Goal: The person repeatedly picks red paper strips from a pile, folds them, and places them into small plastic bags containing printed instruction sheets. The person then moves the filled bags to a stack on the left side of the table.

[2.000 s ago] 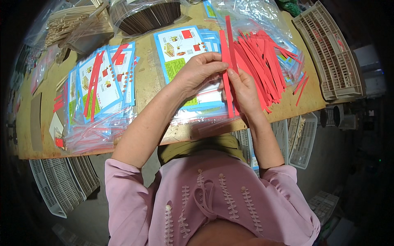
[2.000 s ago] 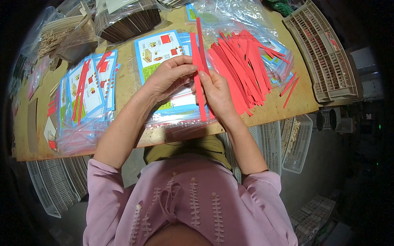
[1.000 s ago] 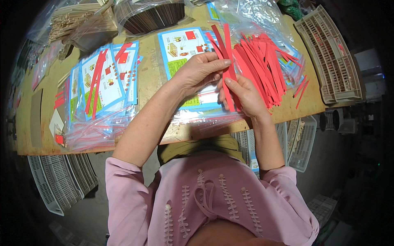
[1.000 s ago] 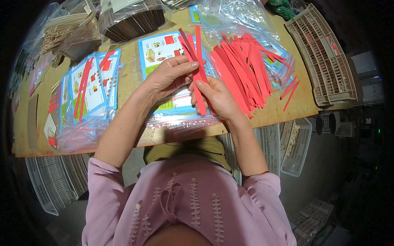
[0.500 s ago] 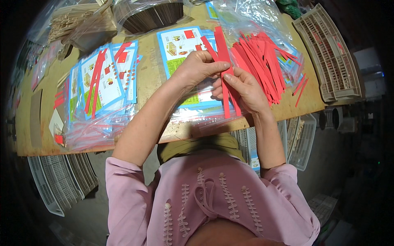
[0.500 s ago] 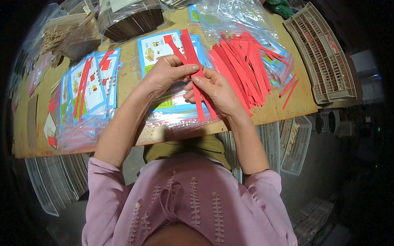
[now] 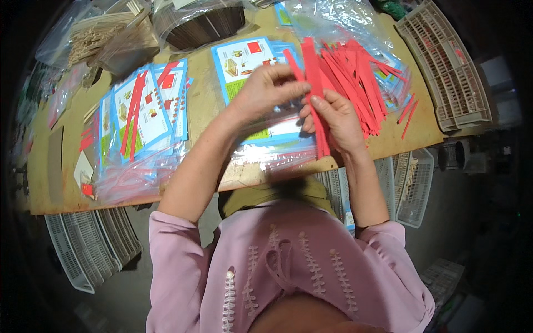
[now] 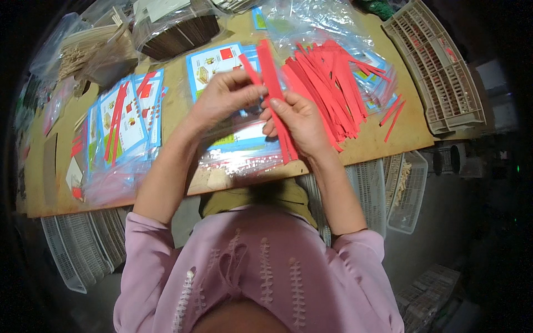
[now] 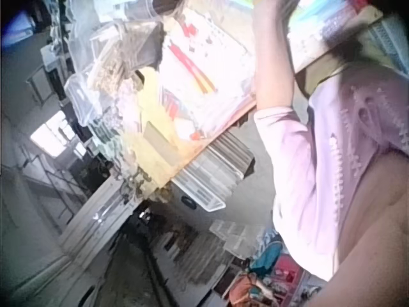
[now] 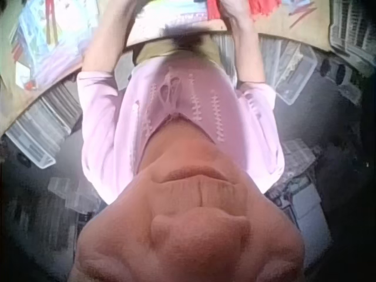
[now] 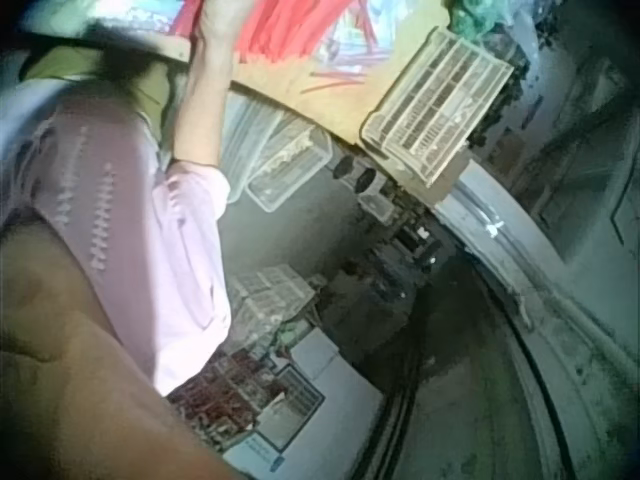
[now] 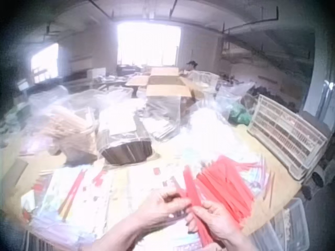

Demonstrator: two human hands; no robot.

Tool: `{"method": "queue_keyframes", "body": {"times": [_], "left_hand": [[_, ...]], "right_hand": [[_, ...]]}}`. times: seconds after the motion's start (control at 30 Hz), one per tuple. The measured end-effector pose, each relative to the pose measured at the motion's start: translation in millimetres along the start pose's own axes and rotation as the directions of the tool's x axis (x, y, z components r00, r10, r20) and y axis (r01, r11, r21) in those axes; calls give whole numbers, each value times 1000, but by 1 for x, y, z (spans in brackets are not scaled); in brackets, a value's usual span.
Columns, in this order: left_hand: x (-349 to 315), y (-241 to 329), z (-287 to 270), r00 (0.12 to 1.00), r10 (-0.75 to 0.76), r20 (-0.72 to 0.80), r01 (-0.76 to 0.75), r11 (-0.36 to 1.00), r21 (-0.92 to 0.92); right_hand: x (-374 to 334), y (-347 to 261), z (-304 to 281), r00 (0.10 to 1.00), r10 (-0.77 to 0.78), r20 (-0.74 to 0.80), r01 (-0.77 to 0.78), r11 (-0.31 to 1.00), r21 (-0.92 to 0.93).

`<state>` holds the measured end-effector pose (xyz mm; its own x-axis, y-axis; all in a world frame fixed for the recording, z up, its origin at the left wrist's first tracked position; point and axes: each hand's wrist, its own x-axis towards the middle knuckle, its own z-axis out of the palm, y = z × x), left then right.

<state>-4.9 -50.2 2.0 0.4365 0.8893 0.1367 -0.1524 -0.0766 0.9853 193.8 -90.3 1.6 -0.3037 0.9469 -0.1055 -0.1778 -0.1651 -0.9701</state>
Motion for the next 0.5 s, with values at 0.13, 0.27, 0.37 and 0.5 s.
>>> {"method": "queue_keyframes", "body": {"times": [0.13,0.27,0.37,0.5], "left_hand": [[0,24,-34,928,285,-240,-243,951,189],[-32,19,-26,973,175,-151,-58,818,572],[-60,12,-9,982,186,7,-93,454,886],[-76,-2,-5,968,249,36,-121,339,933]], "right_hand": [[-10,-7,-19,994,-13,-104,19,998,57],[-23,5,-54,993,-38,-114,39,999,11],[-32,6,-60,994,-59,-94,56,998,-37],[-39,6,-53,982,-113,-150,98,990,-104]]}}
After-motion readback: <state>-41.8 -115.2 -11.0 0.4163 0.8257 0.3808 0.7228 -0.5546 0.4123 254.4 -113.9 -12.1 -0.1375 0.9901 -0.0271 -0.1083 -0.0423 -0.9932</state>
